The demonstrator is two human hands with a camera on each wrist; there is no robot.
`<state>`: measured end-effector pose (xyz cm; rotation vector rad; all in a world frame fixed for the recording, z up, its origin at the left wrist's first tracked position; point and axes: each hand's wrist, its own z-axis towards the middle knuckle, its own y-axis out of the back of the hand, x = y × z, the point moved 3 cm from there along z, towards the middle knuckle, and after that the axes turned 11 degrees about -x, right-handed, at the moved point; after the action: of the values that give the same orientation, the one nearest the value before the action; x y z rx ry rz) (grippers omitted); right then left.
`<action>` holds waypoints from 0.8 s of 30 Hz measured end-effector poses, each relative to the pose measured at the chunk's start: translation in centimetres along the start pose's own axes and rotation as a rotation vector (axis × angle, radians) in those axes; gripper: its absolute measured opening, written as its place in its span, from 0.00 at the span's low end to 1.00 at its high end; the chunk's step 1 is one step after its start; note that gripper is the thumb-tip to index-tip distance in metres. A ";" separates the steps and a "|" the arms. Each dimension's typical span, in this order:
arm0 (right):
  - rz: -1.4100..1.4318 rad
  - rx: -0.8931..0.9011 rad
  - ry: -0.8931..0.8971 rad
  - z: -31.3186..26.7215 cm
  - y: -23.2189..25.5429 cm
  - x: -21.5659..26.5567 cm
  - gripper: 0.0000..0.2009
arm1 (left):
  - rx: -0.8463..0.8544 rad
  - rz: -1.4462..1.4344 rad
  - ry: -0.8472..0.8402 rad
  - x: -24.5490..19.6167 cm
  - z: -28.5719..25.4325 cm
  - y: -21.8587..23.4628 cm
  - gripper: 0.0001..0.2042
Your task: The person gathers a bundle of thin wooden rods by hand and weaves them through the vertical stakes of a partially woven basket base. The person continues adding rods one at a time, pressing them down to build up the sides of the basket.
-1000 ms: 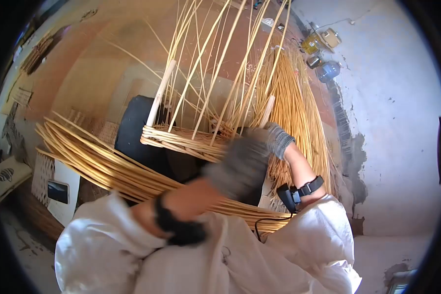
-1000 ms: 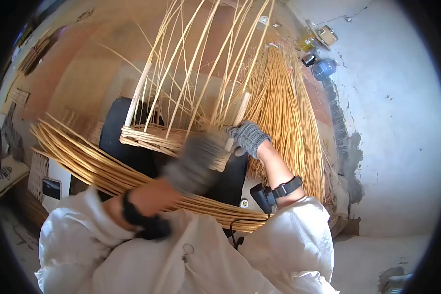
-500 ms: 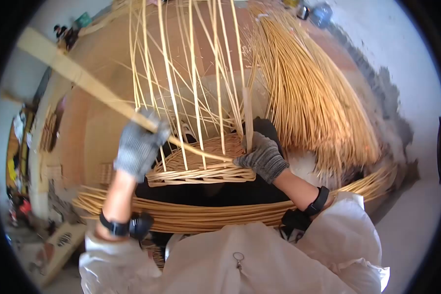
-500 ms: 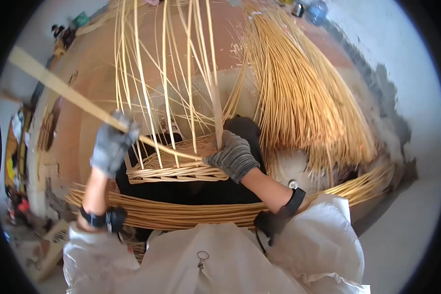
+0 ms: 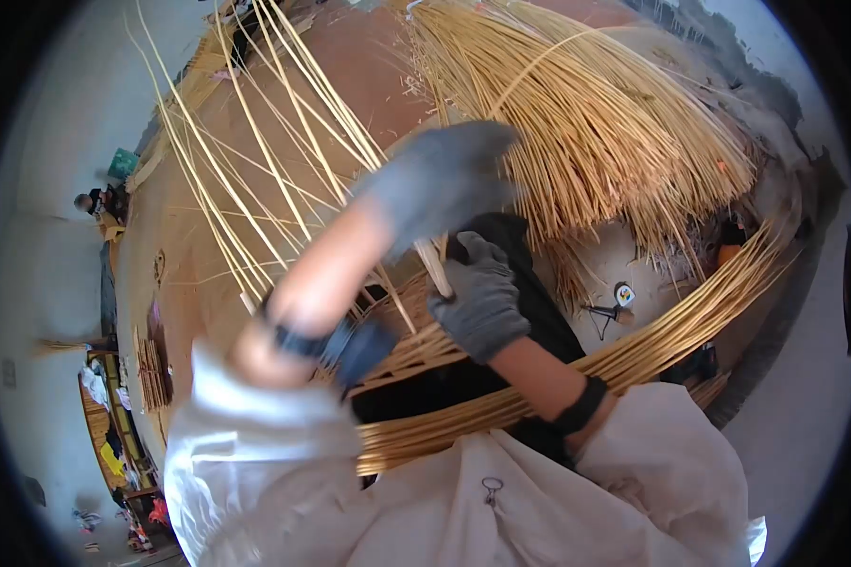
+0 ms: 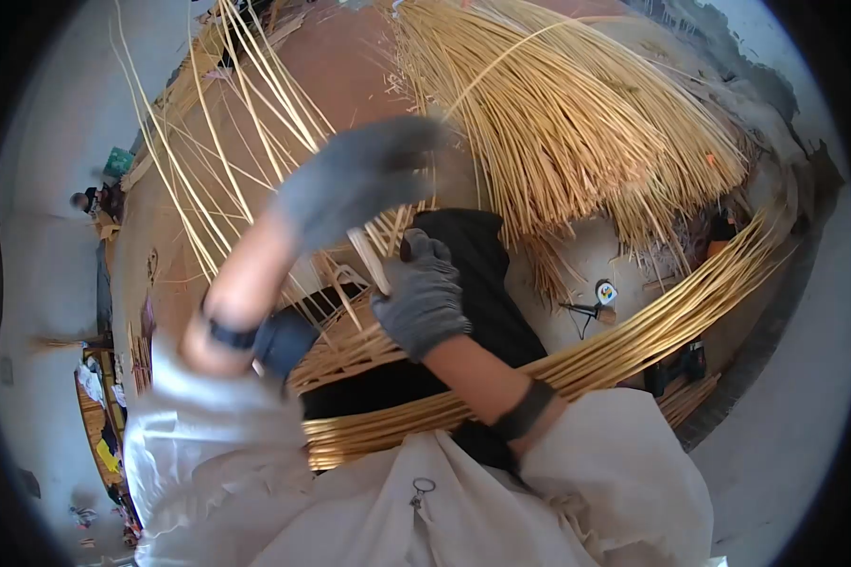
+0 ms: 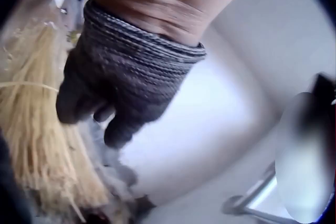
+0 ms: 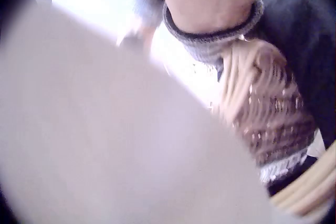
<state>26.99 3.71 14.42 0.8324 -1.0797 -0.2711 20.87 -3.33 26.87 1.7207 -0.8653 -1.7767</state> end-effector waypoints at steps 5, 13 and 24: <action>-0.043 0.088 0.722 0.0 1.5 -3.3 0.26 | -0.570 0.386 0.212 8.3 -20.9 -0.9 0.32; 0.064 0.071 0.843 0.5 0.0 -4.1 0.32 | -0.470 0.408 -0.014 11.4 -22.4 -4.4 0.38; 0.055 -0.225 0.840 -1.3 -2.1 1.5 0.36 | -0.607 0.392 -0.023 13.4 -21.6 -5.1 0.29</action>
<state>29.21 2.08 13.66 0.6141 -0.2751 0.0185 41.86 -11.86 14.35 1.0607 -0.5404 -1.5732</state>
